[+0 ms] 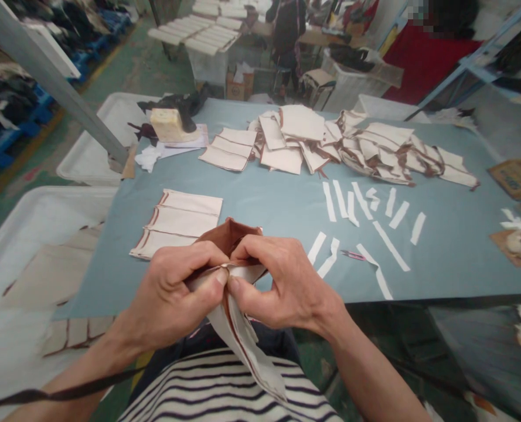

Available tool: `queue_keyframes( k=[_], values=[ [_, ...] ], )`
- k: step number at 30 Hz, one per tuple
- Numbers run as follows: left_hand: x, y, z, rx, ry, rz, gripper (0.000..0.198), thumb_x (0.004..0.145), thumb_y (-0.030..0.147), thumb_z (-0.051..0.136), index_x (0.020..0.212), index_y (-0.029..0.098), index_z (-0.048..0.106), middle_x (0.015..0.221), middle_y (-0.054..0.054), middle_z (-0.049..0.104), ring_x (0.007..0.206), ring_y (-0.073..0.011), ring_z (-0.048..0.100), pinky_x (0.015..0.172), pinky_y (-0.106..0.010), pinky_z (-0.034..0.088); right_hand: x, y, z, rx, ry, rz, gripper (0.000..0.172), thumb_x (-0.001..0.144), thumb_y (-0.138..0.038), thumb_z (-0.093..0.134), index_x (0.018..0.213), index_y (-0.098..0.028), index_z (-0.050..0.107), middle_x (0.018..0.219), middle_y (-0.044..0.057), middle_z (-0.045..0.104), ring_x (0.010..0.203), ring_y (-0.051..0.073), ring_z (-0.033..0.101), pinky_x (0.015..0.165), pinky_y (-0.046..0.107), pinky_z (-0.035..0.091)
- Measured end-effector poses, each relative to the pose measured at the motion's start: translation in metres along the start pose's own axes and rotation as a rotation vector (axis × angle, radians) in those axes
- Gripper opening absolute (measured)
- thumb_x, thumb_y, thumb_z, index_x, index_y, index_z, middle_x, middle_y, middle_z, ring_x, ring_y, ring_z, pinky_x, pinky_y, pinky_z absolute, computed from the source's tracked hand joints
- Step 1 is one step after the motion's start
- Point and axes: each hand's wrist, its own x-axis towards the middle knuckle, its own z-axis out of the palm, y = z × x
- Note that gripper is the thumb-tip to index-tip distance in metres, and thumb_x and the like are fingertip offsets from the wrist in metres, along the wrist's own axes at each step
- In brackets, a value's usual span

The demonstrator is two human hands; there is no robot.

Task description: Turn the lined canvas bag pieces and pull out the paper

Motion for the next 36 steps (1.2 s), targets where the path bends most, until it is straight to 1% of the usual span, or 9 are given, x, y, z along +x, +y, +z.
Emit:
queue_keyframes(
  k=[4,7,13,16,19,24,27,31,36],
  values=[
    [0.004,0.003,-0.007,0.121,-0.089,-0.012,0.025,0.094,0.020,0.057,0.076,0.018,0.075,0.065,0.004,0.074,0.057,-0.0103,0.065,0.055,-0.018,0.046,0.002,0.000,-0.003,0.009,-0.029,0.048,0.011,0.082,-0.027,0.061,0.073,-0.021,0.060,0.067,-0.003,0.062,0.062,0.013,0.052,0.064,0.028,0.035],
    [0.007,0.002,-0.012,0.146,-0.141,-0.013,0.025,0.095,0.022,0.059,0.078,0.019,0.075,0.067,0.004,0.075,0.058,-0.0107,0.066,0.056,-0.019,0.046,0.004,-0.001,-0.006,0.011,-0.072,0.083,0.011,0.082,-0.027,0.061,0.073,-0.021,0.059,0.066,-0.004,0.060,0.062,0.013,0.051,0.064,0.028,0.034],
    [0.009,0.000,-0.020,0.051,-0.224,-0.039,0.017,0.096,0.022,0.062,0.085,0.021,0.076,0.067,0.007,0.071,0.056,-0.0093,0.061,0.054,-0.017,0.045,0.007,-0.001,-0.006,0.003,-0.138,0.100,0.016,0.081,-0.024,0.061,0.069,-0.022,0.051,0.063,-0.007,0.050,0.059,0.011,0.042,0.061,0.029,0.027],
    [0.011,-0.001,-0.025,0.036,-0.281,-0.032,0.016,0.094,0.019,0.062,0.090,0.022,0.077,0.070,0.007,0.074,0.058,-0.0094,0.063,0.055,-0.016,0.046,0.006,-0.001,-0.003,-0.008,-0.146,0.093,0.017,0.082,-0.023,0.060,0.067,-0.022,0.051,0.063,-0.005,0.053,0.060,0.012,0.045,0.062,0.028,0.029],
    [0.011,-0.003,-0.029,0.069,-0.280,0.005,0.014,0.091,0.015,0.063,0.086,0.021,0.075,0.066,0.008,0.070,0.055,-0.0081,0.060,0.053,-0.016,0.042,0.006,-0.002,0.000,-0.008,-0.123,0.076,0.016,0.081,-0.022,0.060,0.067,-0.022,0.053,0.065,-0.004,0.056,0.064,0.013,0.049,0.064,0.028,0.032],
    [0.008,-0.001,-0.030,0.087,-0.263,0.057,0.017,0.089,0.013,0.061,0.081,0.021,0.073,0.062,0.009,0.066,0.052,-0.0066,0.056,0.051,-0.015,0.039,0.006,-0.006,0.001,0.064,-0.137,0.063,0.015,0.079,-0.020,0.060,0.068,-0.022,0.052,0.065,-0.005,0.054,0.063,0.012,0.048,0.066,0.027,0.034],
    [0.009,0.000,-0.030,0.048,-0.263,0.002,0.014,0.087,0.017,0.062,0.081,0.021,0.074,0.063,0.008,0.068,0.053,-0.0083,0.058,0.052,-0.016,0.041,0.007,-0.006,0.000,0.063,-0.172,0.107,0.012,0.079,-0.020,0.060,0.069,-0.022,0.053,0.066,-0.006,0.054,0.063,0.012,0.048,0.064,0.027,0.033],
    [0.012,-0.004,-0.029,-0.027,-0.334,-0.131,0.020,0.088,0.022,0.057,0.088,0.021,0.076,0.070,0.004,0.074,0.059,-0.0124,0.064,0.055,-0.018,0.047,0.008,-0.003,0.000,0.075,-0.177,0.173,0.013,0.080,-0.021,0.060,0.069,-0.021,0.053,0.063,-0.007,0.049,0.059,0.011,0.043,0.060,0.026,0.029],
    [0.008,-0.013,-0.019,-0.075,-0.313,-0.148,0.016,0.089,0.023,0.060,0.092,0.019,0.075,0.067,0.004,0.068,0.055,-0.0112,0.058,0.050,-0.018,0.042,0.004,0.002,0.001,0.100,-0.168,0.229,0.012,0.081,-0.020,0.061,0.070,-0.021,0.058,0.062,-0.008,0.049,0.059,0.011,0.043,0.061,0.026,0.031]
  ],
)
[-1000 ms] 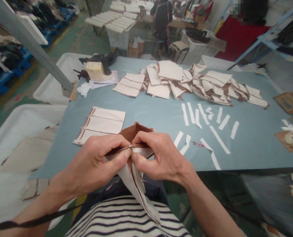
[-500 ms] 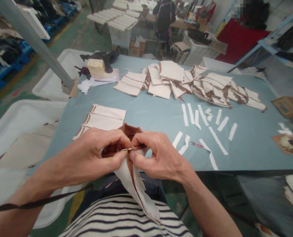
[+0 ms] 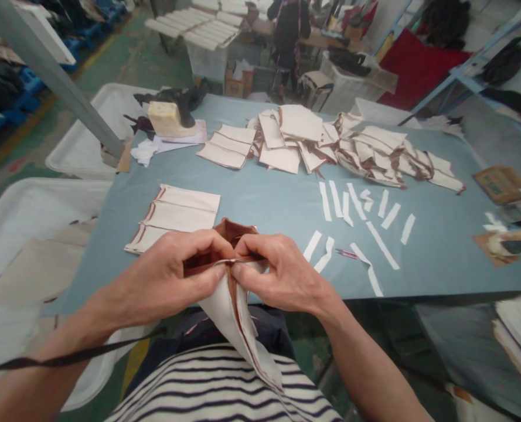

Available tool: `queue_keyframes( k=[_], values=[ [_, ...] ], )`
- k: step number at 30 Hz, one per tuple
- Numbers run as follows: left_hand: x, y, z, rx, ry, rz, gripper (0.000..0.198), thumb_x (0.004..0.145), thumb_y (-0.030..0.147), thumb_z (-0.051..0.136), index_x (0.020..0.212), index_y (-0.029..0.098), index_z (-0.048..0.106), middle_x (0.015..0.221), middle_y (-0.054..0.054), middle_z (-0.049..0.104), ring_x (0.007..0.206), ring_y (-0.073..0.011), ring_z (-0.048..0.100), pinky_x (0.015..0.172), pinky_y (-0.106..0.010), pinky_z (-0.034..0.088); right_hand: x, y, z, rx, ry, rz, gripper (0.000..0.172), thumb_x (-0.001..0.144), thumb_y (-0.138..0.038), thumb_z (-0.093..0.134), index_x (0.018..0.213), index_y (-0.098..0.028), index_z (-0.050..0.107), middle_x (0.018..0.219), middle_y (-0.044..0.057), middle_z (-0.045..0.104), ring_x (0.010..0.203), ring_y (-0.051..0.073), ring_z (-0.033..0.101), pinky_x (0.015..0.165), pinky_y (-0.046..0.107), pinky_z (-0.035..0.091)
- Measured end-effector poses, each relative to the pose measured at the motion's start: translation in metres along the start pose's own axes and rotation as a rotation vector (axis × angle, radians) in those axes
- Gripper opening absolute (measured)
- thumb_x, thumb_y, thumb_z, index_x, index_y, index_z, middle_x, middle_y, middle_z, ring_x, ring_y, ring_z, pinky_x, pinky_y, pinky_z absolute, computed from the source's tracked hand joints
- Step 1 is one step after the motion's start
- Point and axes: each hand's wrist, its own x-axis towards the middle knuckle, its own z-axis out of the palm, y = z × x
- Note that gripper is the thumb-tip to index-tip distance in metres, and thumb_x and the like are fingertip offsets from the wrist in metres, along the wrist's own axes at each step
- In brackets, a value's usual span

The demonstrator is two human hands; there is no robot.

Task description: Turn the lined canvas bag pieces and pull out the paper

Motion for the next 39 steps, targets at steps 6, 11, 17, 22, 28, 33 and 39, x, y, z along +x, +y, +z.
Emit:
queue_keyframes(
  k=[6,11,17,22,28,33,39],
  values=[
    [-0.001,-0.002,0.010,0.042,0.056,0.067,0.017,0.090,0.017,0.058,0.090,0.020,0.075,0.067,0.006,0.067,0.055,-0.0090,0.057,0.049,-0.017,0.039,-0.006,0.000,-0.001,-0.090,0.020,0.033,0.011,0.083,-0.020,0.065,0.072,-0.020,0.064,0.063,-0.006,0.055,0.061,0.012,0.048,0.064,0.028,0.030],
    [0.000,-0.002,0.011,0.169,0.083,0.156,0.017,0.090,0.015,0.060,0.095,0.021,0.075,0.071,0.006,0.071,0.057,-0.0088,0.059,0.053,-0.019,0.041,-0.009,0.003,-0.001,-0.071,0.043,0.018,0.012,0.084,-0.020,0.065,0.073,-0.021,0.066,0.067,-0.004,0.061,0.065,0.014,0.053,0.066,0.029,0.034],
    [-0.001,-0.011,0.014,0.251,0.113,0.318,0.020,0.096,0.009,0.057,0.103,0.023,0.070,0.079,0.006,0.075,0.062,-0.0093,0.067,0.059,-0.020,0.046,-0.010,0.006,0.004,0.047,0.102,0.018,0.010,0.081,-0.018,0.064,0.072,-0.020,0.066,0.068,-0.004,0.064,0.067,0.013,0.057,0.068,0.028,0.039],
    [0.004,-0.012,0.014,0.395,0.157,0.532,0.021,0.101,0.006,0.050,0.102,0.023,0.062,0.080,0.001,0.075,0.065,-0.0151,0.072,0.061,-0.027,0.051,-0.010,0.006,0.010,0.225,0.154,0.053,0.009,0.078,-0.021,0.060,0.070,-0.020,0.065,0.068,-0.004,0.063,0.066,0.013,0.056,0.070,0.027,0.042],
    [0.005,-0.019,0.009,0.464,0.173,0.693,0.024,0.102,0.002,0.052,0.117,0.017,0.063,0.095,-0.007,0.081,0.087,-0.0189,0.081,0.079,-0.027,0.062,-0.009,0.005,0.016,0.471,0.126,0.150,0.009,0.079,-0.027,0.060,0.074,-0.020,0.064,0.070,-0.003,0.061,0.068,0.014,0.054,0.068,0.026,0.044],
    [0.003,-0.031,0.007,0.420,0.170,0.694,0.034,0.106,0.006,0.050,0.135,0.016,0.063,0.106,-0.011,0.082,0.095,-0.0210,0.081,0.080,-0.029,0.064,-0.003,0.009,0.015,0.666,0.047,0.143,0.011,0.078,-0.030,0.063,0.077,-0.019,0.064,0.069,-0.003,0.059,0.067,0.013,0.052,0.066,0.025,0.044],
    [0.001,-0.040,0.014,0.431,0.231,0.637,0.039,0.102,0.004,0.052,0.136,0.020,0.063,0.112,-0.011,0.083,0.098,-0.0228,0.081,0.080,-0.031,0.064,0.009,0.016,0.017,0.658,0.021,0.158,0.014,0.081,-0.032,0.062,0.076,-0.019,0.063,0.066,-0.003,0.057,0.063,0.012,0.048,0.059,0.024,0.040]
  ],
)
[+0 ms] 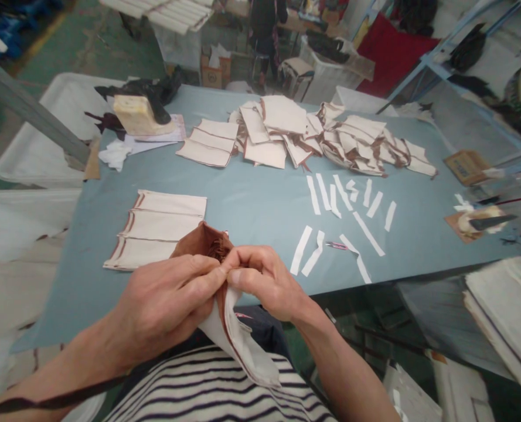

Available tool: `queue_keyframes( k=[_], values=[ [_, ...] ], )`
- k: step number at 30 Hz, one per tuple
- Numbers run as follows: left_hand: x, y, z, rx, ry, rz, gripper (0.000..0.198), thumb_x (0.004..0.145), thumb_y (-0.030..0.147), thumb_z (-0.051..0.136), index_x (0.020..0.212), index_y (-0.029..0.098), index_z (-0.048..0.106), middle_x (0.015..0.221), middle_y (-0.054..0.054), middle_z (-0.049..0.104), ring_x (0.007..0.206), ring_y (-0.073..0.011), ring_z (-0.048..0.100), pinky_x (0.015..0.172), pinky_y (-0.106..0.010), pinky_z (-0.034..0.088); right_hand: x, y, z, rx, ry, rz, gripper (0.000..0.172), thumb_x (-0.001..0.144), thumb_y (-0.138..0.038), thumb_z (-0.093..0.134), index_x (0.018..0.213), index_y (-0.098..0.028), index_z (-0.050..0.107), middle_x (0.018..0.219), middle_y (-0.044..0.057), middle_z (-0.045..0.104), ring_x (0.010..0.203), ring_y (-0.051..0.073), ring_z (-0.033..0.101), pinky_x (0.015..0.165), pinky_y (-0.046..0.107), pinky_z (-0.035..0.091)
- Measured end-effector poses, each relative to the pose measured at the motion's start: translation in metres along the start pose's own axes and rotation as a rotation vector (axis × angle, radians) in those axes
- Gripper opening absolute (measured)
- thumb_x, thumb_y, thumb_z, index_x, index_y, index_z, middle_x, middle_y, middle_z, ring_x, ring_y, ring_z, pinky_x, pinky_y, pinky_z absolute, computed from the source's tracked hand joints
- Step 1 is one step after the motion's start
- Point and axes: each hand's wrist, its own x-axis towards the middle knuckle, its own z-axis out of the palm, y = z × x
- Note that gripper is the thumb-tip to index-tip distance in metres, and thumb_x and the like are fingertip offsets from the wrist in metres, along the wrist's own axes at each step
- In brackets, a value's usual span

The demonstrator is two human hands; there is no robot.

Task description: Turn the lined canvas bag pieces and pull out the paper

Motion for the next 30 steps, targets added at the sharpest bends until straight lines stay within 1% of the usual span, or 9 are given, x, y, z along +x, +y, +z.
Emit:
queue_keyframes(
  k=[3,6,9,10,13,16,19,25,30],
  values=[
    [0.001,0.004,-0.001,-0.078,0.005,-0.095,0.040,0.097,0.002,0.054,0.128,0.025,0.065,0.106,-0.006,0.083,0.092,-0.0195,0.081,0.078,-0.027,0.063,0.001,-0.003,0.000,-0.069,-0.009,0.019,0.013,0.079,-0.031,0.060,0.075,-0.019,0.062,0.066,-0.003,0.057,0.063,0.013,0.048,0.059,0.024,0.040],
    [0.008,0.007,-0.012,-0.198,-0.015,-0.270,0.034,0.095,0.007,0.057,0.119,0.027,0.067,0.092,0.002,0.081,0.071,-0.0138,0.075,0.065,-0.021,0.057,-0.001,-0.009,-0.002,-0.185,0.010,-0.022,0.010,0.077,-0.028,0.057,0.073,-0.020,0.062,0.065,-0.004,0.055,0.062,0.012,0.047,0.059,0.024,0.038],
    [0.016,0.002,-0.025,-0.317,-0.088,-0.465,0.020,0.102,0.019,0.053,0.107,0.025,0.072,0.083,0.005,0.078,0.066,-0.0124,0.069,0.061,-0.019,0.051,-0.003,-0.014,-0.005,-0.298,0.024,-0.120,0.007,0.076,-0.022,0.055,0.073,-0.020,0.061,0.065,-0.005,0.056,0.061,0.011,0.047,0.059,0.023,0.038],
    [0.018,-0.001,-0.029,-0.357,-0.130,-0.498,0.025,0.105,0.023,0.048,0.101,0.024,0.073,0.081,0.005,0.077,0.067,-0.0126,0.069,0.062,-0.019,0.050,-0.003,-0.015,-0.006,-0.331,0.024,-0.158,0.007,0.076,-0.021,0.055,0.073,-0.020,0.061,0.065,-0.005,0.056,0.061,0.010,0.047,0.059,0.023,0.038],
    [0.024,-0.008,-0.032,-0.439,-0.256,-0.509,0.043,0.111,0.026,0.038,0.082,0.021,0.070,0.071,0.005,0.067,0.062,-0.0118,0.061,0.060,-0.021,0.044,-0.003,-0.014,-0.009,-0.420,0.033,-0.283,0.007,0.076,-0.016,0.055,0.073,-0.020,0.061,0.066,-0.006,0.057,0.060,0.009,0.047,0.060,0.022,0.038],
    [0.028,-0.011,-0.028,-0.458,-0.289,-0.459,0.041,0.110,0.025,0.040,0.071,0.021,0.054,0.064,0.006,0.052,0.057,-0.0110,0.049,0.057,-0.022,0.039,-0.001,-0.014,-0.013,-0.474,0.041,-0.375,0.008,0.077,-0.015,0.056,0.074,-0.020,0.062,0.066,-0.006,0.058,0.061,0.009,0.048,0.061,0.022,0.039],
    [0.032,-0.009,-0.024,-0.461,-0.293,-0.380,0.038,0.109,0.021,0.042,0.071,0.021,0.045,0.065,0.007,0.046,0.058,-0.0103,0.045,0.058,-0.021,0.037,0.001,-0.018,-0.017,-0.474,-0.007,-0.342,0.009,0.079,-0.017,0.055,0.074,-0.020,0.062,0.067,-0.005,0.060,0.060,0.010,0.048,0.060,0.022,0.038],
    [0.038,-0.011,-0.025,-0.469,-0.305,-0.335,0.036,0.108,0.019,0.041,0.073,0.021,0.049,0.067,0.007,0.047,0.059,-0.0103,0.046,0.057,-0.021,0.037,0.004,-0.028,-0.024,-0.398,-0.113,-0.264,0.009,0.080,-0.016,0.055,0.074,-0.020,0.061,0.067,-0.005,0.058,0.060,0.010,0.048,0.059,0.022,0.039],
    [0.036,-0.016,-0.026,-0.514,-0.339,-0.395,0.039,0.110,0.027,0.041,0.075,0.020,0.058,0.067,0.004,0.054,0.059,-0.0131,0.050,0.056,-0.023,0.039,0.003,-0.032,-0.026,-0.419,-0.131,-0.255,0.010,0.081,-0.016,0.055,0.075,-0.019,0.063,0.069,-0.004,0.060,0.063,0.010,0.051,0.061,0.022,0.040]
  ],
)
